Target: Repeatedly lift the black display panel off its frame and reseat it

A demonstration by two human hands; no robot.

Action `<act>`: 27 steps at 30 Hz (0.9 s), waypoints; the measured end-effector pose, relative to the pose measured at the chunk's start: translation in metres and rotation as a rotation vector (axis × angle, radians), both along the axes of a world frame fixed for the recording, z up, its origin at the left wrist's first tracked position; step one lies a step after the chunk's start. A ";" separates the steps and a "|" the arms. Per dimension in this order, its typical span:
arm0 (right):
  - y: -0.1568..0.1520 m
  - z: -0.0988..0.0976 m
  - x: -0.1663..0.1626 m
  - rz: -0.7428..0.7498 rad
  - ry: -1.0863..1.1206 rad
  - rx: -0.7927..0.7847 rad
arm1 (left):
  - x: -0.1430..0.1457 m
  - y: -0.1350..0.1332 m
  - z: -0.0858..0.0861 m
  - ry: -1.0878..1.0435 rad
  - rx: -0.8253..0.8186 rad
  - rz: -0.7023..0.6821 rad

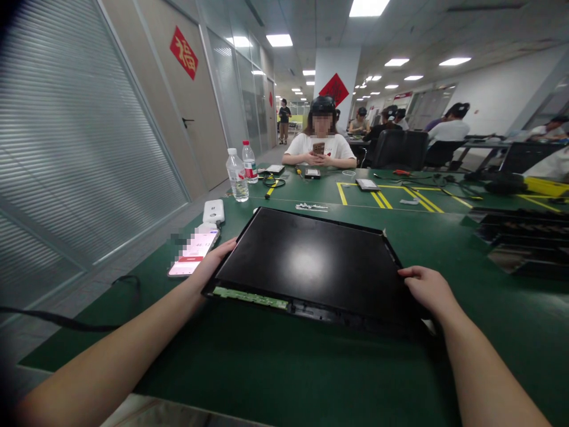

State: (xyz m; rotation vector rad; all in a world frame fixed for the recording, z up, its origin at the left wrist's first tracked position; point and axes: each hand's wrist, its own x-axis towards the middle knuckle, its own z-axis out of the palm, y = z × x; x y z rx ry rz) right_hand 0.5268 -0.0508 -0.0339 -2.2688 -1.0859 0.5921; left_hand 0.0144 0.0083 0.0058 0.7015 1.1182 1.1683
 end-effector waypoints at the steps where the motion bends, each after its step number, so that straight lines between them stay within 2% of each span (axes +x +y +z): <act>1: 0.000 0.000 0.000 -0.001 0.000 -0.002 | -0.001 0.000 -0.001 -0.002 0.001 -0.010; 8: -0.002 0.000 -0.002 0.014 -0.019 -0.013 | 0.001 0.003 -0.004 -0.047 -0.037 0.019; 13: -0.001 -0.002 0.000 0.018 -0.027 -0.002 | -0.001 0.007 -0.006 -0.025 -0.025 -0.043; 17: 0.001 -0.004 0.004 0.023 -0.037 0.015 | -0.002 0.006 -0.004 0.084 -0.046 0.052; 27: 0.003 -0.012 0.012 0.041 -0.020 0.025 | -0.002 -0.002 0.009 0.080 -0.014 -0.075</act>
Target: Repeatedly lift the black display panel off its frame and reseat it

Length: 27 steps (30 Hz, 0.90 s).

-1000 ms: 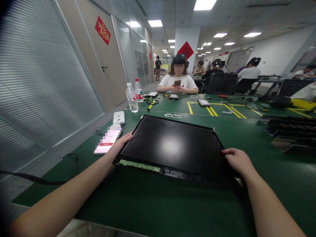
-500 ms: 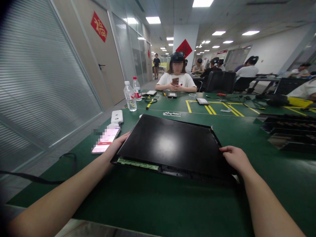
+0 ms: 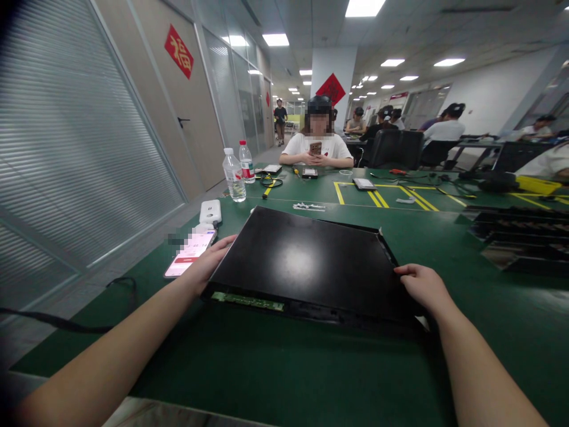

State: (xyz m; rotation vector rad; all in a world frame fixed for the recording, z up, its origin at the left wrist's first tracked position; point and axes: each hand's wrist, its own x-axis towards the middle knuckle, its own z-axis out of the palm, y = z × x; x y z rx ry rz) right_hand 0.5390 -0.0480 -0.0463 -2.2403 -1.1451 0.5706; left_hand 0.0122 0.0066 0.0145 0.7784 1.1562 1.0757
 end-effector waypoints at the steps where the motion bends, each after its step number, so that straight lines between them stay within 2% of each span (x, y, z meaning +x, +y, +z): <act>1: 0.000 0.000 0.000 -0.001 0.004 0.000 | 0.000 -0.001 0.001 0.015 0.003 -0.012; 10: -0.003 0.011 -0.015 -0.042 0.035 -0.023 | 0.007 -0.011 0.015 0.079 -0.001 0.009; 19: -0.002 0.008 -0.013 -0.021 0.020 0.014 | 0.000 -0.004 0.007 0.088 0.012 -0.028; 27: -0.004 0.010 -0.017 -0.027 0.036 -0.019 | 0.002 -0.005 0.011 0.106 0.019 -0.007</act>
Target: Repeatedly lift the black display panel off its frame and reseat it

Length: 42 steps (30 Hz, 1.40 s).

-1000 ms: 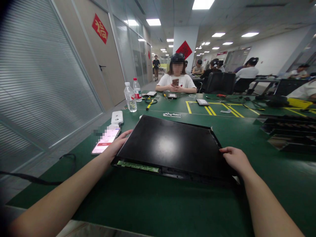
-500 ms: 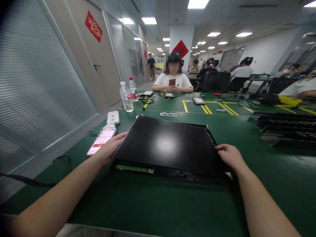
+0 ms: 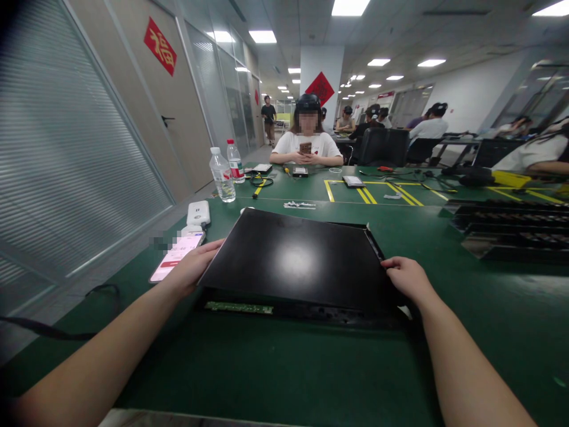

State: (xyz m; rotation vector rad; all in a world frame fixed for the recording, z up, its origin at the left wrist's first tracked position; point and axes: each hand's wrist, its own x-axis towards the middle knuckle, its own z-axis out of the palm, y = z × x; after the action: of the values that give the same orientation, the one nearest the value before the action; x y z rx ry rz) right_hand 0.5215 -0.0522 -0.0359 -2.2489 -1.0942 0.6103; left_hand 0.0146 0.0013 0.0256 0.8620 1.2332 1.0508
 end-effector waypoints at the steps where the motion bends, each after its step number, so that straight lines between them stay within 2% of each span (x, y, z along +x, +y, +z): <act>1: 0.000 0.000 -0.001 0.000 -0.001 -0.002 | 0.000 0.000 0.001 -0.007 0.009 -0.002; 8: 0.000 0.001 -0.003 -0.008 -0.009 0.013 | -0.002 -0.001 0.001 -0.159 0.126 -0.073; 15: 0.001 -0.003 0.002 0.003 0.009 0.012 | -0.006 -0.009 0.003 -0.099 0.216 -0.190; 20: 0.004 -0.011 0.011 0.034 -0.038 0.102 | -0.006 -0.011 0.003 -0.134 0.253 -0.213; 24: 0.007 -0.017 0.016 0.001 0.010 0.190 | -0.004 -0.012 0.003 -0.152 0.291 -0.215; 27: 0.008 -0.018 0.018 -0.035 0.046 0.197 | -0.003 -0.012 0.002 -0.173 0.325 -0.217; 38: 0.006 -0.013 0.009 -0.102 0.245 0.281 | -0.002 -0.012 -0.001 -0.164 0.351 -0.206; 42: 0.004 -0.008 0.006 -0.113 0.317 0.362 | -0.004 -0.009 -0.003 -0.155 0.346 -0.149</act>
State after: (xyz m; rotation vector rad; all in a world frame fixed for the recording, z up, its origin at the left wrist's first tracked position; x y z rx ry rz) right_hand 0.5276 -0.0485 -0.0443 -1.8155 -0.8365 0.6373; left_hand 0.0106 -0.0077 0.0231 1.0962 0.8556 1.2040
